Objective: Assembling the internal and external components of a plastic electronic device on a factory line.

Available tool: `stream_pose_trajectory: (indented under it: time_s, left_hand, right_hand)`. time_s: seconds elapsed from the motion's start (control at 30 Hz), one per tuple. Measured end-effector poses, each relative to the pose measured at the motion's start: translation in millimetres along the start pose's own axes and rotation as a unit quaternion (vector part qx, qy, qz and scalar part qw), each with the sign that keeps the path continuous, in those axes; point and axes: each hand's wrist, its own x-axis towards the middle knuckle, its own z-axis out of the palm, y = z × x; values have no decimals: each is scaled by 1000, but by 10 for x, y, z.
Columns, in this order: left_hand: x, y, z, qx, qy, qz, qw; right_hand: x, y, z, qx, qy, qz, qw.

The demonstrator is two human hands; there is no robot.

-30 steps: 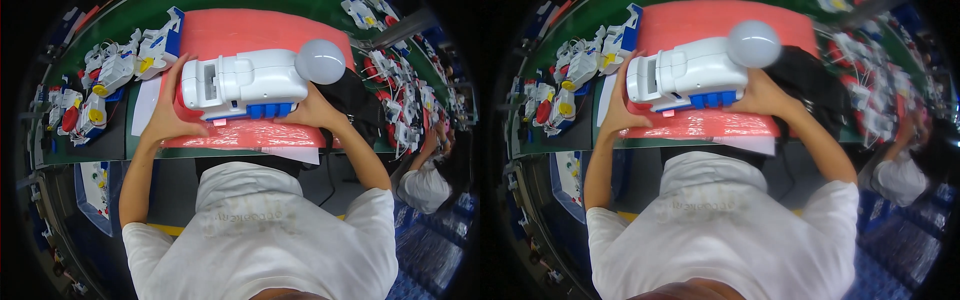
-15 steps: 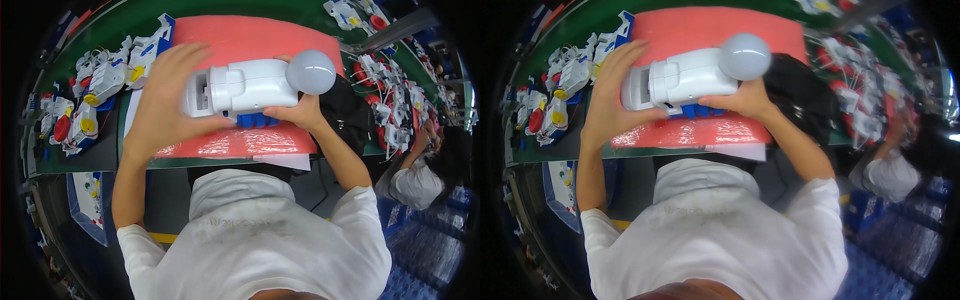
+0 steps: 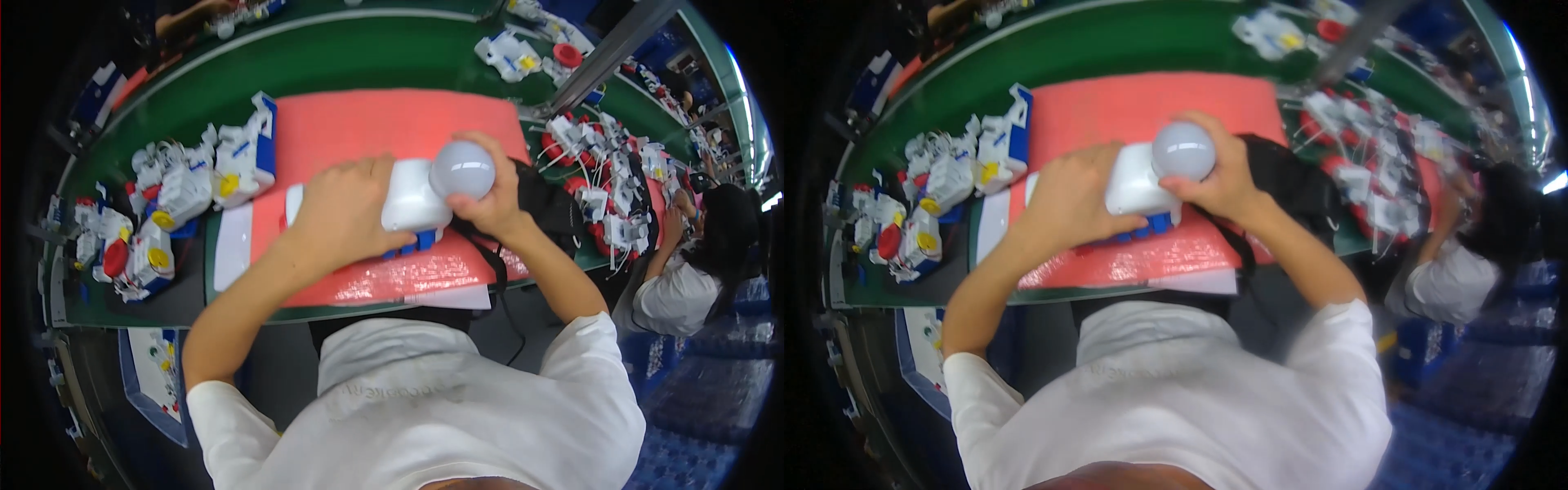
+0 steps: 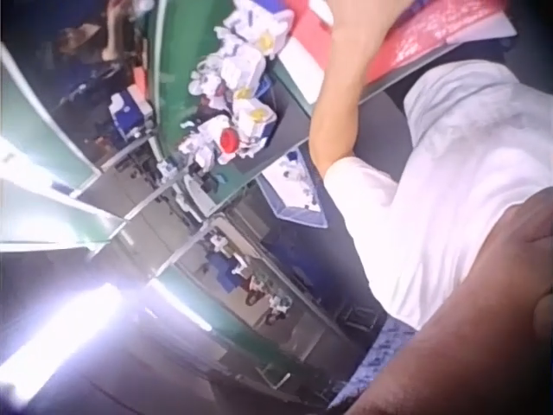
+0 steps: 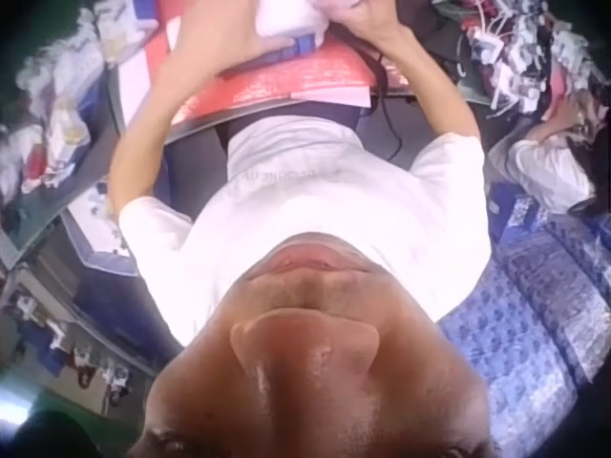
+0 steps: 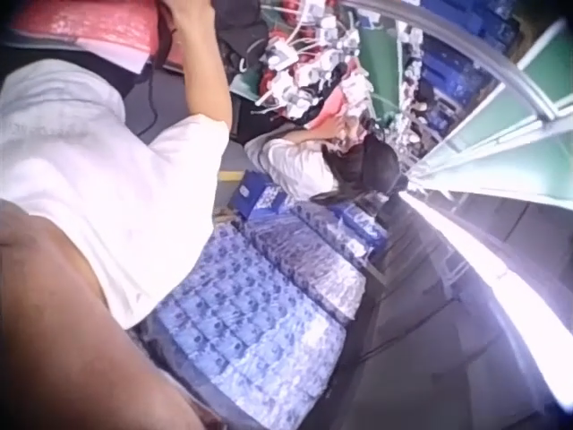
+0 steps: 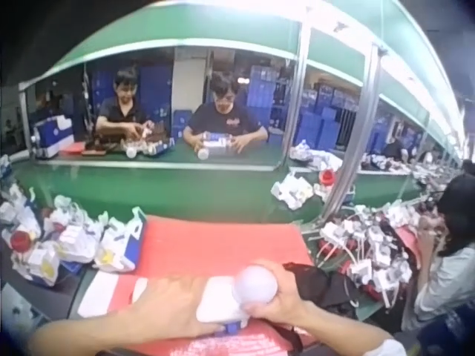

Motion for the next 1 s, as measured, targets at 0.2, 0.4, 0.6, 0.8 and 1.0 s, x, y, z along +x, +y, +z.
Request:
stream_pose_trajectory:
  time_s: [0.2, 0.4, 0.6, 0.8, 1.0]
  left_hand:
    - [-341, -92, -424, -18, 61, -30, 998]
    - [-914, -602, 150, -373, 88, -214, 898]
    - [-418, -662, 391, -444, 322, -205, 810]
    - [657, -662, 1163, -453, 327, -238, 795]
    - [651, -891, 1379, -451, 341, -245, 788]
  right_hand:
    - [-278, 168, 72, 98, -188, 167, 963]
    - [-113, -80, 230, 70, -145, 154, 975]
    - [483, 27, -125, 90, -135, 209, 964]
    - [1841, 1147, -132, 4, -48, 248, 967]
    - [2543, 2325, 916, -43, 5, 165, 985]
